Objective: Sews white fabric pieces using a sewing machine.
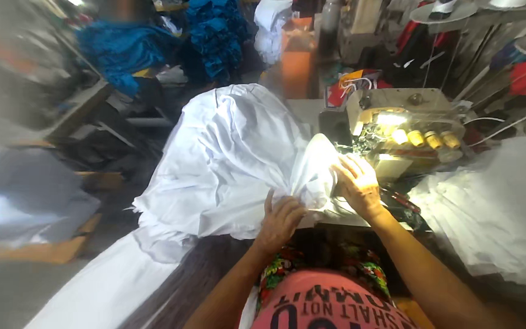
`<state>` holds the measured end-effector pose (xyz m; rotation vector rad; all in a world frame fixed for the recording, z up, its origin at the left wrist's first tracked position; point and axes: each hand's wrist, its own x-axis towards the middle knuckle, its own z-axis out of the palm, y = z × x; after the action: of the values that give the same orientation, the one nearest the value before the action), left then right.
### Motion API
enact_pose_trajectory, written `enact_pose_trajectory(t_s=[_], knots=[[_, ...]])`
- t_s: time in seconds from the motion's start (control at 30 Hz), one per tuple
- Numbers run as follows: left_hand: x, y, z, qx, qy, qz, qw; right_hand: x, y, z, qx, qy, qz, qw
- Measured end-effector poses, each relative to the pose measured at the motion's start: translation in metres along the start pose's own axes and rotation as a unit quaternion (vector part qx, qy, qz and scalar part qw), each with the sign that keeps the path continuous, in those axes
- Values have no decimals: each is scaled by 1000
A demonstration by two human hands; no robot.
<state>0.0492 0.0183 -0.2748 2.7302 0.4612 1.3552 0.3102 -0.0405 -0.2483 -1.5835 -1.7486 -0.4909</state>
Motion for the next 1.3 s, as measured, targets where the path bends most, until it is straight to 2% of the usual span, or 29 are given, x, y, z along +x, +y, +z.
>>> enact_pose_trajectory(t_s=[0.27, 0.43, 0.67, 0.93, 1.1, 1.2, 1.3], knots=[[-4, 8, 3, 48, 24, -16, 998, -2, 2, 1, 11, -1, 27, 1000], [5, 7, 4, 33, 66, -39, 997, 11, -5, -14, 113, 32, 22, 993], [28, 14, -5, 7, 87, -19, 996, -21, -9, -60, 232, 44, 130, 963], [43, 34, -8, 30, 11, 33, 999, -37, -19, -72, 224, 43, 157, 961], [32, 55, -5, 63, -33, 52, 996, -39, -22, -67, 276, 46, 178, 943], [40, 56, -9, 43, -44, 48, 997, -43, -29, -63, 280, 18, 126, 952], [66, 48, -40, -54, -97, 37, 993, -45, -35, -66, 250, -13, 55, 967]])
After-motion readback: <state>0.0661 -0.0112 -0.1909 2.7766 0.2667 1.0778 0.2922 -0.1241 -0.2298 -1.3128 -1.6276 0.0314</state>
